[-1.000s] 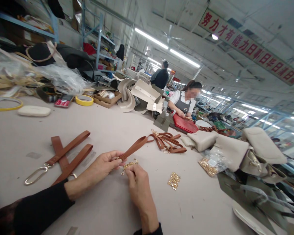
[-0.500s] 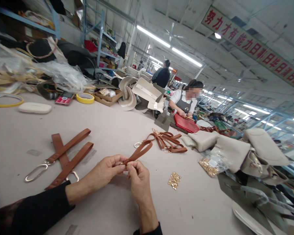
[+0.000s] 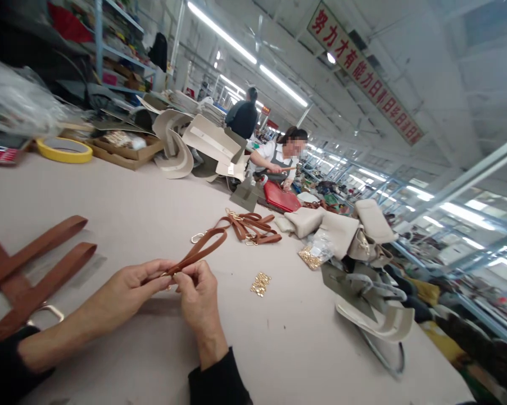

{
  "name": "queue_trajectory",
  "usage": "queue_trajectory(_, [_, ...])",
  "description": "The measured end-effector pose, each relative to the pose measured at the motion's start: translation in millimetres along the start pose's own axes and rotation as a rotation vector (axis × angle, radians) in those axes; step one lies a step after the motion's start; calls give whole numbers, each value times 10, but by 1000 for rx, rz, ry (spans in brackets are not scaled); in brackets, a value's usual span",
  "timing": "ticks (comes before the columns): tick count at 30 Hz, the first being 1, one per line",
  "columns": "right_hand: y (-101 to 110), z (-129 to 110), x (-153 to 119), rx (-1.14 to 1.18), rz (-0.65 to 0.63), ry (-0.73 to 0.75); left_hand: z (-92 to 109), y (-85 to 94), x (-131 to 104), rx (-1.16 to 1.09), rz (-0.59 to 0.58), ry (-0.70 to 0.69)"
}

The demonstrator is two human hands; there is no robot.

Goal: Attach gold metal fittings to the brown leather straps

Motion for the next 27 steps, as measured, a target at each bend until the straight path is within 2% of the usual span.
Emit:
queue_trajectory(5, [-12,-2,2,79,5,-8,-17,-1,-21,126,46,-17])
queue_trajectory(9, [6,-27,-10,12,25,10,-28,-17,-47,135,69,-5])
queue_trajectory(13, [5,-93,-45,-63,37,45,-43,-56,-44,21,83,30])
queue_trajectory(17, [40,-163,-56,-171,68,63,-74,-101,-4,-217,62,153])
queue_trajectory(19, [162,-166,-48,-200,90,72,-68,-100,10,-290,65,214])
queue_trajectory(21, [391,-133,-48,-302,138,76,-44,-81,15,-317,81,251])
queue_trajectory(24, [849,-38,-89,-679,211,73,-9,-43,7,-334,108,284])
queue_trajectory(27, [1222,72,-150,-1095,166,61,7,-28,-8,-355,124,314])
Point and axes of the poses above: each hand's wrist, its own x-axis towards the middle knuckle, its own y-axis out of the back of the hand, z = x × y, the point moved 3 cm from there along x, towards the middle knuckle, and after that the axes turned 1 degree about -y, right-handed, at the moved point
